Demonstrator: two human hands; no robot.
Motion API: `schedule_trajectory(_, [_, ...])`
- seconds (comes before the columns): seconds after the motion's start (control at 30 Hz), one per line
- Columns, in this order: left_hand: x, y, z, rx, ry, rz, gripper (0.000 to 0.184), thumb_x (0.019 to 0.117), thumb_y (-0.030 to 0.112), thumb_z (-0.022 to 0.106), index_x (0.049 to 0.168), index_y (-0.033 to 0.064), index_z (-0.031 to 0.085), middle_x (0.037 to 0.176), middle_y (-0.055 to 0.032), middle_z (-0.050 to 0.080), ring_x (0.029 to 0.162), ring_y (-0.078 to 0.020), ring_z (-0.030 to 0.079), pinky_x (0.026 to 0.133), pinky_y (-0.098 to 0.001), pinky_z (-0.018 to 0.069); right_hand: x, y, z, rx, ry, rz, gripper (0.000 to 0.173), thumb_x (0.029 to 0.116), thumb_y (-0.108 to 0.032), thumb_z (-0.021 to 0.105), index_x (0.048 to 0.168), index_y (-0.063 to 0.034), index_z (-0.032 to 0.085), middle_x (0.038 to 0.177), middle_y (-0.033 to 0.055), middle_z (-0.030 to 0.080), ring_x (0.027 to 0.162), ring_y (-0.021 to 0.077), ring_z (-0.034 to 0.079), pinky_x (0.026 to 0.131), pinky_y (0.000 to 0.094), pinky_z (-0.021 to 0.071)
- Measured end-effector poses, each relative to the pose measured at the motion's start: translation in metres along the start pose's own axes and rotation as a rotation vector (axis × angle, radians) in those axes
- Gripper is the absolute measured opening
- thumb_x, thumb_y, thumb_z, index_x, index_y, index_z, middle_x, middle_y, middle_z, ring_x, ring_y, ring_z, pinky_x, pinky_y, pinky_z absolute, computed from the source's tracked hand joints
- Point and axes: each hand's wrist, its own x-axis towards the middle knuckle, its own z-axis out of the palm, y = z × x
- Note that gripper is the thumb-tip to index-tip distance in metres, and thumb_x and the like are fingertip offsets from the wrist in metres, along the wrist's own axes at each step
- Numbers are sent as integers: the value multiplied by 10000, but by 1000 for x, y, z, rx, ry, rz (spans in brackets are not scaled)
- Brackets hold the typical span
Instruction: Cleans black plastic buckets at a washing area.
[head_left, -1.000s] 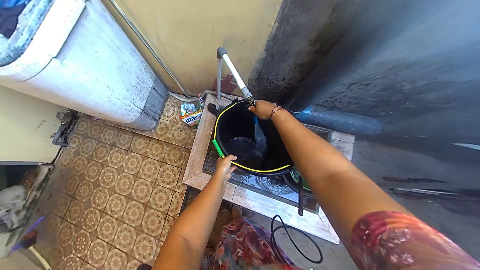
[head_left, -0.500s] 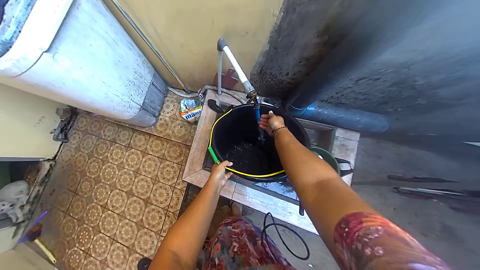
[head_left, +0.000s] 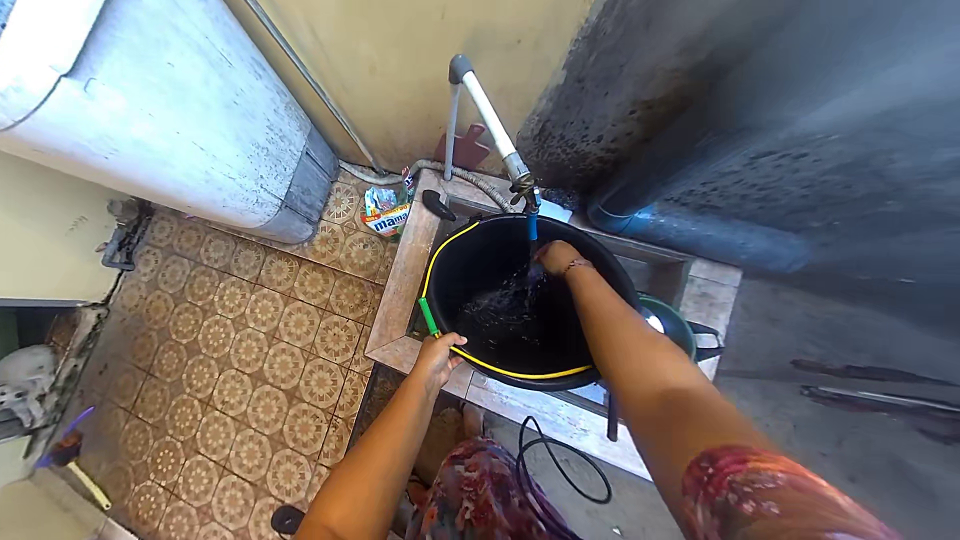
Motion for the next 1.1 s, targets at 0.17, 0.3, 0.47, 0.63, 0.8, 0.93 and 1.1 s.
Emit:
schedule_trajectory(0.17, [4,17,11,114,10,-4,279,905,-35,636,1166,-6,542,981,-134,603,827,-204,616,718,-341,549,-99,37,-42,28,209,235,635,947,-269,696,1418,111,506,1514,391,384,1437,563,336,1106,763,297])
schedule_trajectory(0.3, [7,31,7,129,-11,-10,352,915,-22,634,1249,-15,521,1063,-152,597,893,-219,621,776,-350,556,-114,84,-15,257,145,343,552,1004,-256,666,1405,92,515,1374,357,558,1335,485,519,1116,641,385])
schedule_trajectory(0.47, [25,44,9,29,30,52,386,1021,132,610,1371,9,503,1201,-176,616,979,-213,632,836,-336,545,-141,63,-16,429,320,346,561,976,-128,639,1500,-9,480,1404,325,559,1345,474,519,1123,637,384])
schedule_trajectory(0.63, [42,24,-18,67,189,73,425,1053,191,577,1428,23,470,1306,-215,580,1075,-265,611,866,-387,533,-128,47,7,423,231,284,537,947,-81,670,1463,-22,535,1383,301,587,1319,451,550,1112,623,408])
schedule_trajectory(0.8, [30,44,4,110,76,82,429,1076,232,541,1439,17,465,1338,-209,569,1100,-258,611,896,-378,535,-146,68,-8,467,338,292,532,939,-86,683,1439,24,541,1364,338,578,1313,490,534,1105,653,396])
schedule_trajectory(0.93, [38,73,31,82,72,136,369,1091,224,499,1398,21,472,1172,-181,600,914,-212,623,775,-331,544,-137,50,-38,534,375,322,524,950,-80,669,1449,10,539,1386,324,571,1329,461,530,1113,622,395])
schedule_trajectory(1.1, [39,68,-22,167,177,130,402,1087,234,511,1436,42,460,1236,-198,604,980,-239,636,799,-361,553,-116,45,26,528,207,242,514,937,-97,696,1428,-10,569,1345,298,613,1285,451,575,1091,629,429])
